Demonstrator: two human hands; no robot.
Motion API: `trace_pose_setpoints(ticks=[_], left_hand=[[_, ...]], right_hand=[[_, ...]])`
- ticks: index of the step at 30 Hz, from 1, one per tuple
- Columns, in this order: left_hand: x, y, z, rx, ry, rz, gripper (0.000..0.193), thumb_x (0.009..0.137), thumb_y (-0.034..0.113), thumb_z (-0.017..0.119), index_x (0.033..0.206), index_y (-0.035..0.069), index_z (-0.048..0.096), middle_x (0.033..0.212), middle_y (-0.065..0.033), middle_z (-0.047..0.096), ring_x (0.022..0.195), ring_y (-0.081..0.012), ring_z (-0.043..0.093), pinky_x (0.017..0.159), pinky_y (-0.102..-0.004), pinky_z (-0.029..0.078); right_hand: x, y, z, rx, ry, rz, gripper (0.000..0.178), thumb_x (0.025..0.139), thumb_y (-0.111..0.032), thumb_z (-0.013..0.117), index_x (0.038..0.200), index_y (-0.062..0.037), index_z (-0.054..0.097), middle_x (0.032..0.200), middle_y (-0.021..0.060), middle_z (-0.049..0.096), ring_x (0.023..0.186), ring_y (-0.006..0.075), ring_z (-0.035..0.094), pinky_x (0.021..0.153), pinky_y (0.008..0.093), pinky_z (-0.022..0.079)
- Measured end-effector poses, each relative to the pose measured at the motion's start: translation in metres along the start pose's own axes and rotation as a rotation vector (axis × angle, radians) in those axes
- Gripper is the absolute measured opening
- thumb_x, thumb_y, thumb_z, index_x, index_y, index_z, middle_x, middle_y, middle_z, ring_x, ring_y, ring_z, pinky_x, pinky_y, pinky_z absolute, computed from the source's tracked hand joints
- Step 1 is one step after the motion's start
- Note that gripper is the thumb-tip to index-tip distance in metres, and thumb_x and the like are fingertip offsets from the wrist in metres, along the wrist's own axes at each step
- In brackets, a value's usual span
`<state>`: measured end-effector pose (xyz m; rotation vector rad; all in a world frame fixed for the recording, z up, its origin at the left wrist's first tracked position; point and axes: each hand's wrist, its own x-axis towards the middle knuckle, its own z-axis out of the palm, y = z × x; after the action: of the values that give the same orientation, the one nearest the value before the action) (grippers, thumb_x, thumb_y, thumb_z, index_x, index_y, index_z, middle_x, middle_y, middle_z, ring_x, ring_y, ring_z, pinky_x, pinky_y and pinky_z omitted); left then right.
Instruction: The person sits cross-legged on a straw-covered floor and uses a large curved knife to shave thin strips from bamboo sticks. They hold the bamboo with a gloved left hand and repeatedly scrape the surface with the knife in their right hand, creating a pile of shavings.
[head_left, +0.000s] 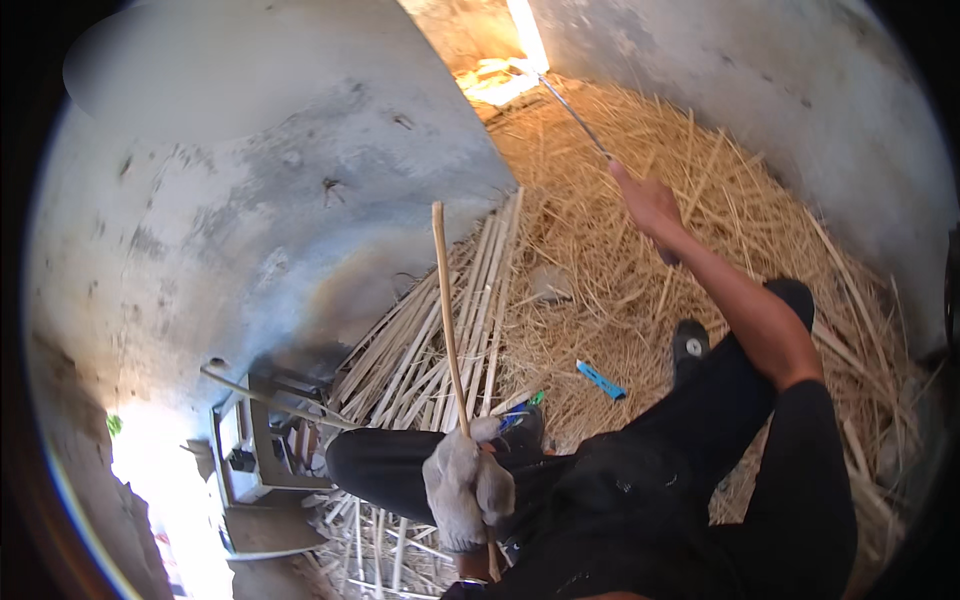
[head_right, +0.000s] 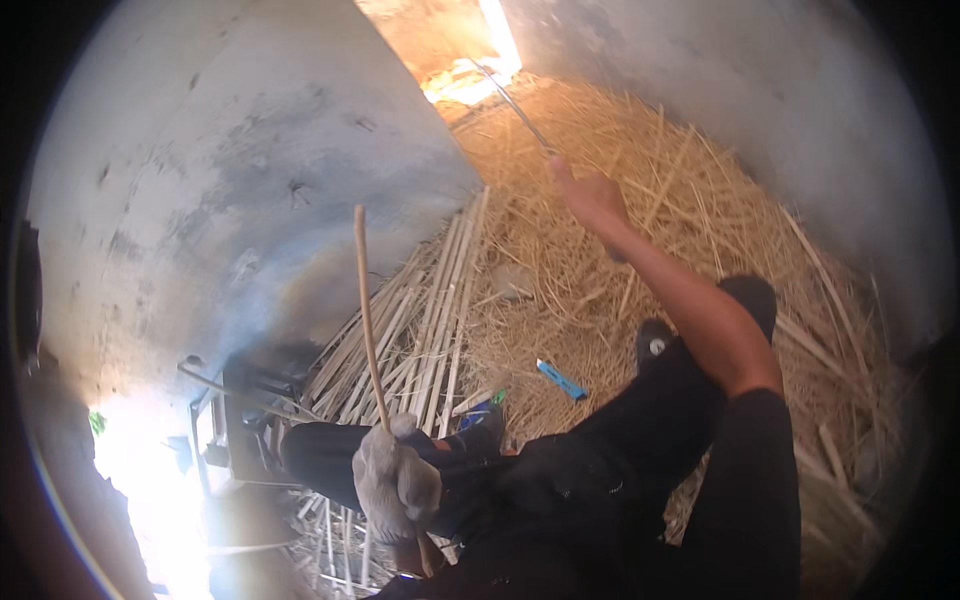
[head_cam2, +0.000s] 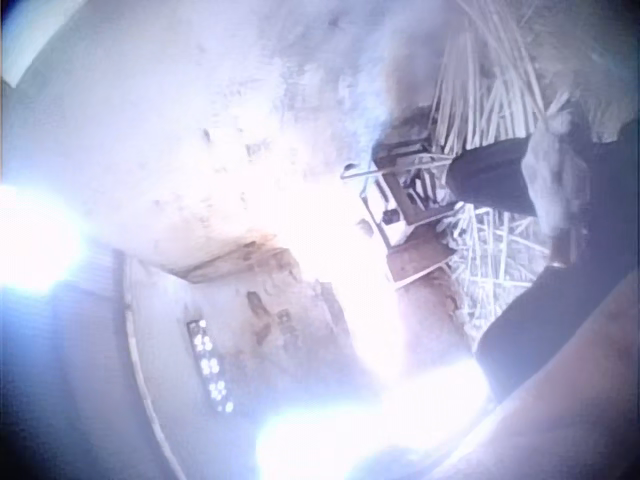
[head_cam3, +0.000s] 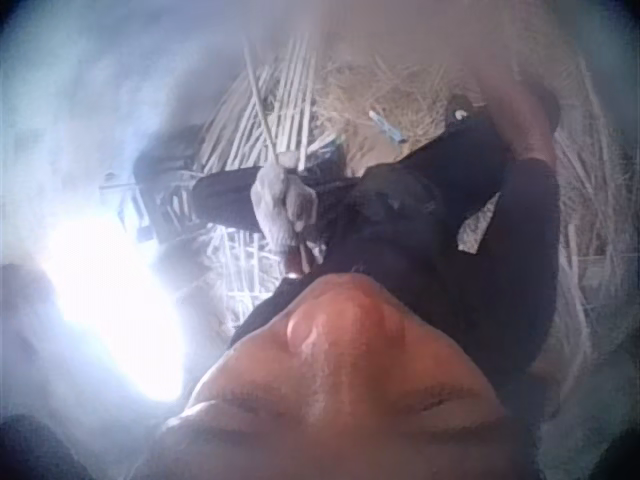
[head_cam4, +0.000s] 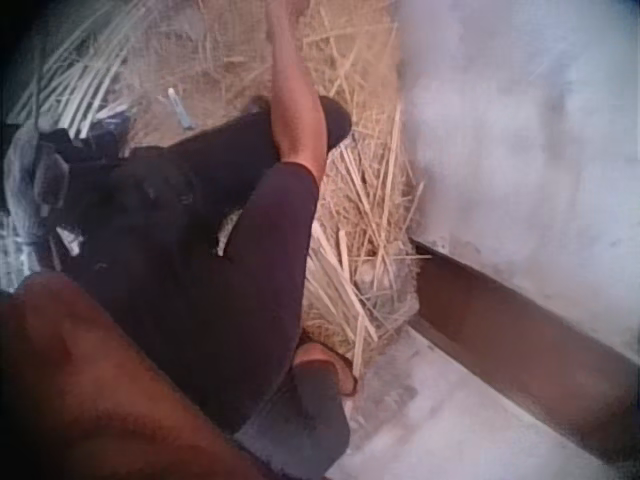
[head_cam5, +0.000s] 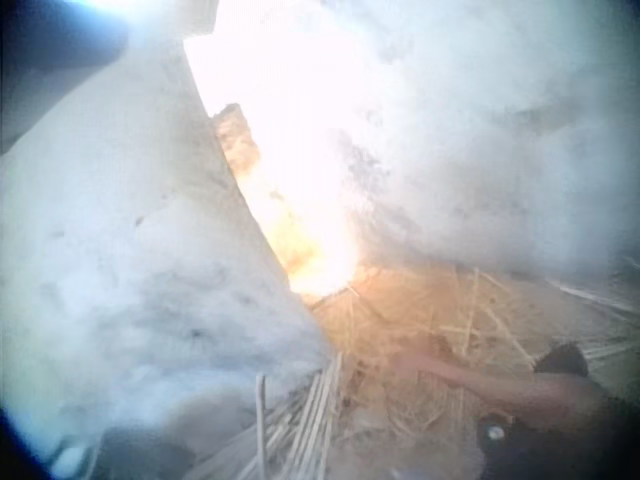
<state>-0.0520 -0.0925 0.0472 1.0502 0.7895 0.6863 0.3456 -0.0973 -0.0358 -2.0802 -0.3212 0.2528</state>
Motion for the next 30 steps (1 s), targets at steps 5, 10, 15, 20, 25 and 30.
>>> trace_pose_setpoints(ticks=[5,10,15,20,25,30], left_hand=[[0.028,0.011,0.003,0.244,0.039,0.016,0.038,0.098,0.021,0.055,0.119,-0.01,0.063,0.048,-0.0001,0.046,0.034,-0.0072,0.037,0.033,-0.0213,0.029],[0.03,0.019,0.008,0.247,0.022,-0.039,0.039,0.101,0.021,0.055,0.122,-0.011,0.06,0.05,0.0001,0.046,0.037,-0.0063,0.037,0.037,-0.0212,0.031],[0.03,0.021,0.02,0.169,-0.009,-0.06,0.04,0.101,0.021,0.053,0.123,-0.012,0.057,0.051,0.0024,0.041,0.039,-0.0057,0.035,0.038,-0.0205,0.03],[0.025,0.004,0.024,0.161,0.015,-0.109,0.04,0.098,0.019,0.056,0.125,-0.01,0.058,0.055,0.0049,0.043,0.04,-0.0041,0.035,0.037,-0.0206,0.026],[0.003,-0.003,0.027,0.249,-0.023,-0.156,0.032,0.097,0.014,0.061,0.122,-0.005,0.065,0.058,0.007,0.047,0.045,-0.0018,0.038,0.042,-0.0188,0.029],[-0.002,-0.004,0.032,0.312,-0.164,0.032,0.034,0.098,0.015,0.059,0.123,-0.008,0.063,0.059,0.0061,0.049,0.046,-0.0023,0.04,0.042,-0.0194,0.031]], right_hand=[[-0.025,-0.008,-0.011,0.126,-0.229,-0.35,0.067,0.097,-0.062,0.047,0.054,-0.0109,0.047,0.047,-0.0031,0.036,0.041,0.0146,0.031,0.042,0.0369,0.022],[-0.086,-0.018,-0.011,0.13,-0.336,-0.799,0.06,0.094,-0.057,0.058,0.06,-0.0077,0.055,0.045,0.0003,0.041,0.04,0.0134,0.041,0.041,0.0343,0.03],[-0.114,-0.017,-0.013,0.016,-0.431,-1.098,0.057,0.087,-0.059,0.066,0.069,-0.0053,0.064,0.045,0.0051,0.048,0.041,0.0169,0.052,0.043,0.0359,0.042],[-0.109,-0.01,-0.001,0.014,-0.319,-1.17,0.061,0.089,-0.061,0.063,0.062,-0.0064,0.06,0.043,0.0052,0.045,0.036,0.0174,0.046,0.038,0.0367,0.037],[-0.046,-0.023,-0.007,0.006,-0.17,-0.724,0.069,0.096,-0.066,0.048,0.051,-0.0143,0.039,0.045,-0.002,0.038,0.037,0.0144,0.037,0.039,0.0356,0.031],[-0.019,-0.017,-0.017,0.477,-0.156,0.076,0.064,0.096,-0.069,0.042,0.057,-0.0192,0.042,0.046,-0.009,0.035,0.035,0.0052,0.033,0.034,0.027,0.029]])
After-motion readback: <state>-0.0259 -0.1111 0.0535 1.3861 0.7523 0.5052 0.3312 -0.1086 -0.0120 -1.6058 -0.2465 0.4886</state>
